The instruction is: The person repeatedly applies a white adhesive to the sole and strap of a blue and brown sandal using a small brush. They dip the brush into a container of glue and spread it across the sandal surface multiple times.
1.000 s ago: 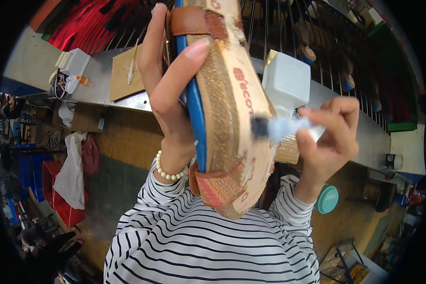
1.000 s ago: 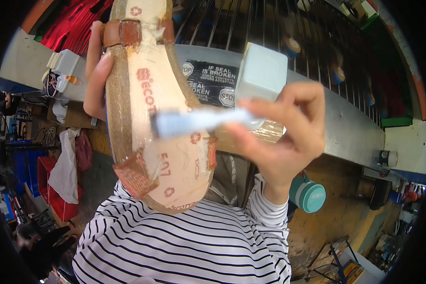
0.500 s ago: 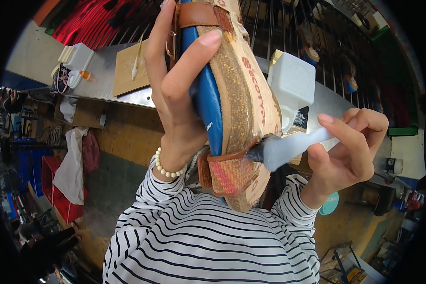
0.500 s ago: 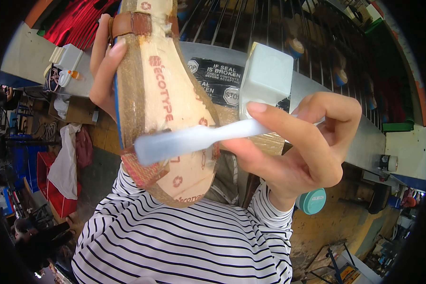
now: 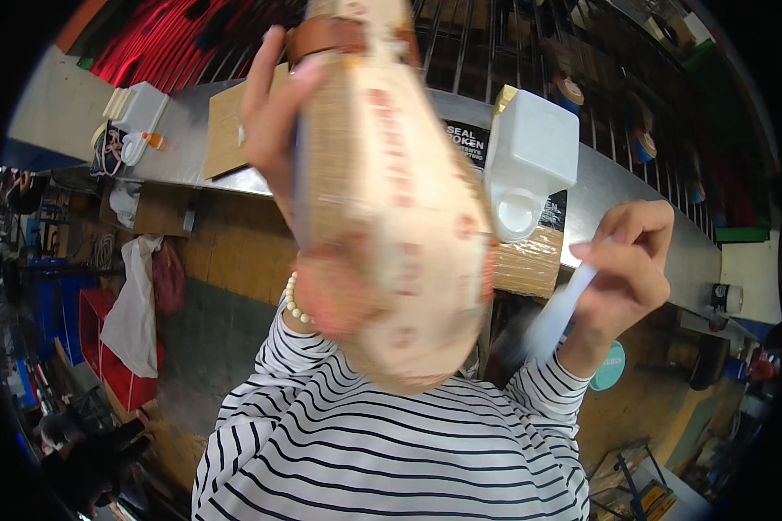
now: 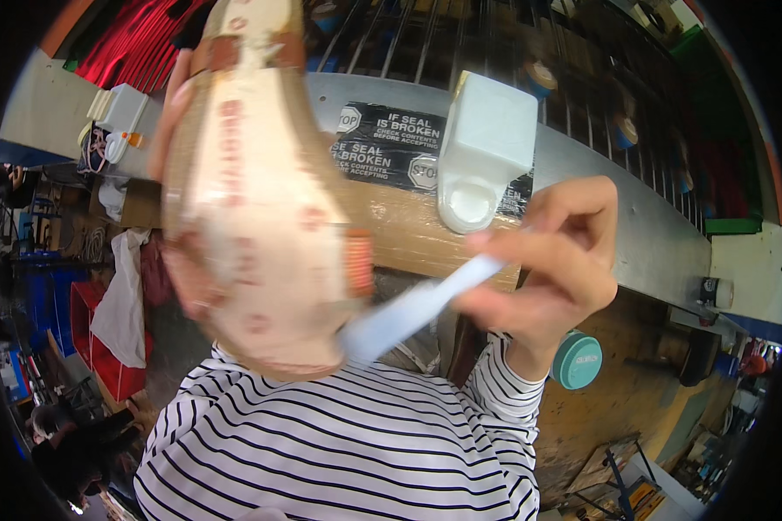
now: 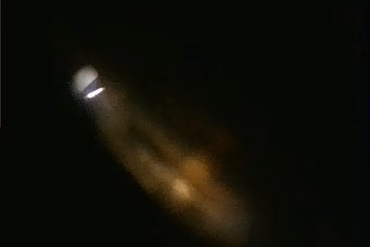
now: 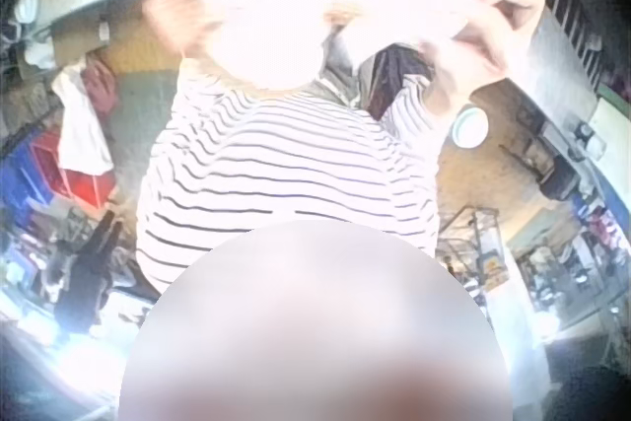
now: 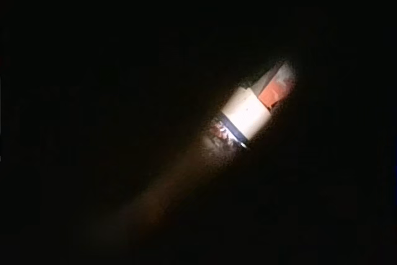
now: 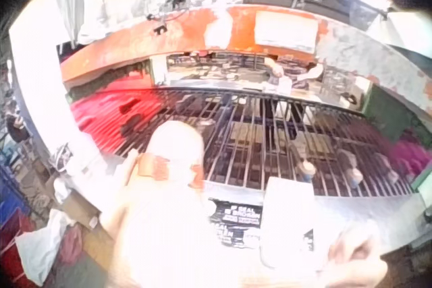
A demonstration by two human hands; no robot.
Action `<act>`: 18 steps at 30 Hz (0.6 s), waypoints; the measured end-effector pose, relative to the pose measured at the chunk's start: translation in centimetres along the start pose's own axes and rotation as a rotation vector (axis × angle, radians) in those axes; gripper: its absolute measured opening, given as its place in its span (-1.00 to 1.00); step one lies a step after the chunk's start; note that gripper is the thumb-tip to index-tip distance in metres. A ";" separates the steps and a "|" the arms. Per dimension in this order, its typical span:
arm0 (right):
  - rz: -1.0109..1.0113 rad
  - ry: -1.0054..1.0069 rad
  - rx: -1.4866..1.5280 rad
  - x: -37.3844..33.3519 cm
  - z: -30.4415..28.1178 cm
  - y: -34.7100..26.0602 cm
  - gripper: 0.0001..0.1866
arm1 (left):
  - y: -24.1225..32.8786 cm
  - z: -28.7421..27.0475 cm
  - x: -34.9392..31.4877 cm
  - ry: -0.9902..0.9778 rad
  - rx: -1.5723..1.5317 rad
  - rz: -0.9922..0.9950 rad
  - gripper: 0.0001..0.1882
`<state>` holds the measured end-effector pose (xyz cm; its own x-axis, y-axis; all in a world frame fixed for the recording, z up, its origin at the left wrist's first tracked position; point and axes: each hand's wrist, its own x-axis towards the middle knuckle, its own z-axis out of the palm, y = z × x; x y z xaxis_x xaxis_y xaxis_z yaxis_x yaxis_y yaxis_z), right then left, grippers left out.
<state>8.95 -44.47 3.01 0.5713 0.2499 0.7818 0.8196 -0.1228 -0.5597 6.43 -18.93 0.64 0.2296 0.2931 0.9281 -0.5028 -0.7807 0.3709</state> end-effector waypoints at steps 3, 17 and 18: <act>0.198 -0.011 -0.413 -1.8 -2.2 2.1 -0.67 | 0.7 -1.0 -0.3 0.113 -0.285 -0.455 -0.31; 0.412 -0.211 -0.903 -8.4 -4.2 5.4 -0.78 | 0.5 -2.5 -1.6 0.051 -0.038 -0.411 -0.34; 0.590 -0.146 -0.677 -8.2 -3.6 5.0 -0.79 | 0.5 -2.4 -1.7 0.039 0.008 -0.311 -0.33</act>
<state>8.54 -50.63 -5.18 0.9329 0.0805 0.3511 0.2722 -0.7960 -0.5406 3.80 -18.53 -0.68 0.3394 0.5396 0.7705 -0.4066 -0.6545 0.6374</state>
